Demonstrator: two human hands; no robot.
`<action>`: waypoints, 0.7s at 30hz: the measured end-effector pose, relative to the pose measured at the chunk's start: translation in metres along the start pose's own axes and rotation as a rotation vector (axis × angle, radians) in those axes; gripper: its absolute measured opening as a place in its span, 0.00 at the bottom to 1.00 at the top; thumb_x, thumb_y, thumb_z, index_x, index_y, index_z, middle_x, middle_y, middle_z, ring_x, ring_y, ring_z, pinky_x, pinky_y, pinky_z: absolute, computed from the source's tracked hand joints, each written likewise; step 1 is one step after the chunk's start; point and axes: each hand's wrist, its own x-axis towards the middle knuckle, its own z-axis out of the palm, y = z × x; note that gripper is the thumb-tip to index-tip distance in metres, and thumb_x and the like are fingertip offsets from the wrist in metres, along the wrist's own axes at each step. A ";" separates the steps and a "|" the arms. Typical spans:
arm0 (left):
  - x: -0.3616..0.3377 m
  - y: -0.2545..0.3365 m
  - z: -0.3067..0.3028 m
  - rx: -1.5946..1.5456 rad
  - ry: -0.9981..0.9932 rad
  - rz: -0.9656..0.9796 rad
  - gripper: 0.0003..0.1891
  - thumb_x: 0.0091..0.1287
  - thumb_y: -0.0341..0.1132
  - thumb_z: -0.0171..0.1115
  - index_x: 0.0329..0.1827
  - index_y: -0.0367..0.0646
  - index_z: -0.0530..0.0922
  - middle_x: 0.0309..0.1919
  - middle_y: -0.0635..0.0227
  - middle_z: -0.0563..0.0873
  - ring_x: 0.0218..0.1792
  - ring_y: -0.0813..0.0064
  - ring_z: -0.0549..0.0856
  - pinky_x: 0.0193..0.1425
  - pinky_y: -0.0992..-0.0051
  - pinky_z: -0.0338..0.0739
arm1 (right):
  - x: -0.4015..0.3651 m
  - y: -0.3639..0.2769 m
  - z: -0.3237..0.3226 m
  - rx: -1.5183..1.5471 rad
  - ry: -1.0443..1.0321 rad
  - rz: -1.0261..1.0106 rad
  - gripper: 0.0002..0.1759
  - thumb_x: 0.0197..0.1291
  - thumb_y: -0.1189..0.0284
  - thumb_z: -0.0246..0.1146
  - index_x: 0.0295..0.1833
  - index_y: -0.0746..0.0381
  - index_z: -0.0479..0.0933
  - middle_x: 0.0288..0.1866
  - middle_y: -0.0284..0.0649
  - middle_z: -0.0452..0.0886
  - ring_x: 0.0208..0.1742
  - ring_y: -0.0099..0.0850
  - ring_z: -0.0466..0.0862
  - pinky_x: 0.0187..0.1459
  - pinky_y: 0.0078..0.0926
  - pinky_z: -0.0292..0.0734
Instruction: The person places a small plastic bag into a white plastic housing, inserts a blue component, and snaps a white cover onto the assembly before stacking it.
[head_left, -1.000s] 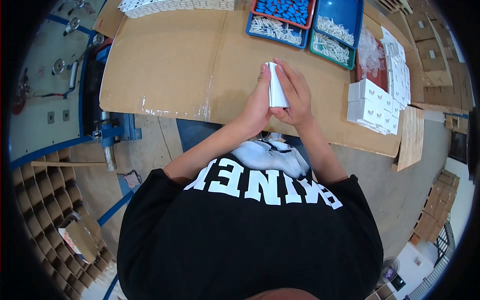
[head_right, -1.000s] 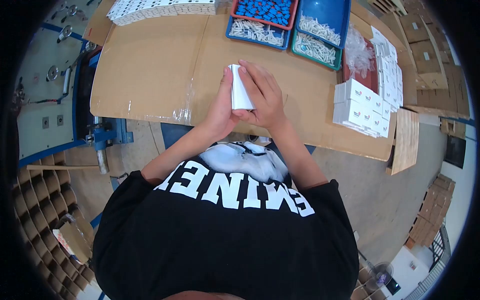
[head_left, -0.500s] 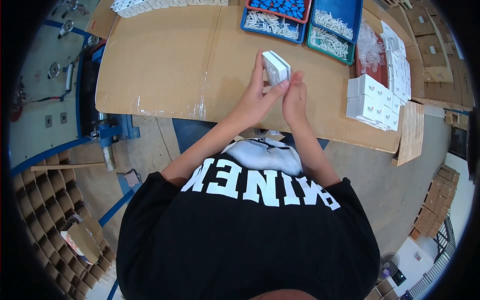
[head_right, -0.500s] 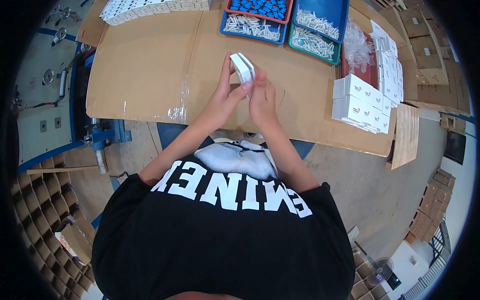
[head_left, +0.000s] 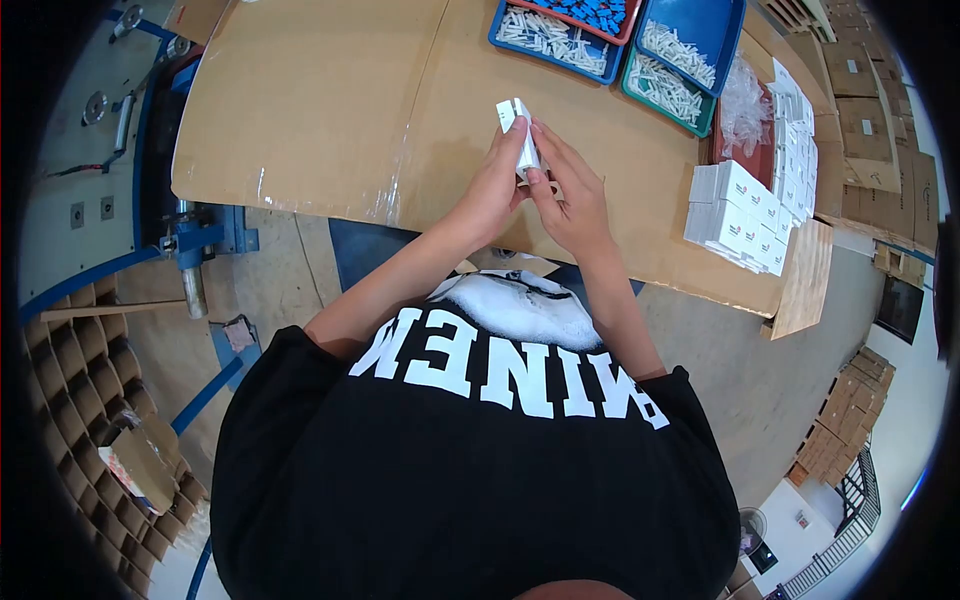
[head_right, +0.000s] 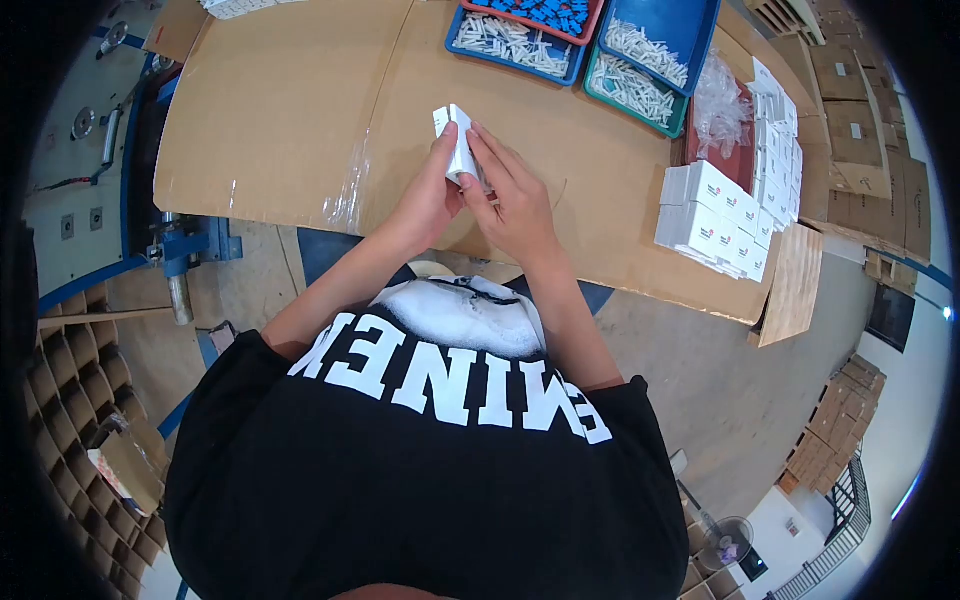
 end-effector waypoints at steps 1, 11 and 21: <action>-0.001 0.000 -0.001 -0.034 0.001 -0.002 0.28 0.83 0.62 0.43 0.72 0.51 0.65 0.51 0.69 0.79 0.50 0.75 0.83 0.56 0.69 0.81 | 0.001 0.005 0.003 -0.101 0.035 -0.112 0.26 0.71 0.70 0.65 0.72 0.66 0.76 0.71 0.52 0.80 0.62 0.47 0.86 0.57 0.38 0.84; -0.005 -0.004 -0.001 -0.076 0.093 0.000 0.27 0.82 0.61 0.49 0.66 0.48 0.74 0.50 0.72 0.81 0.51 0.79 0.81 0.61 0.71 0.77 | -0.004 0.014 0.024 -0.262 0.169 -0.203 0.22 0.76 0.69 0.59 0.70 0.68 0.78 0.55 0.55 0.88 0.44 0.46 0.91 0.46 0.37 0.86; -0.009 -0.007 -0.003 -0.148 0.083 0.078 0.21 0.82 0.57 0.51 0.61 0.50 0.75 0.48 0.72 0.81 0.50 0.79 0.82 0.58 0.71 0.78 | -0.009 0.010 0.025 -0.302 0.153 -0.149 0.21 0.77 0.70 0.58 0.69 0.67 0.78 0.53 0.54 0.88 0.44 0.46 0.91 0.45 0.35 0.86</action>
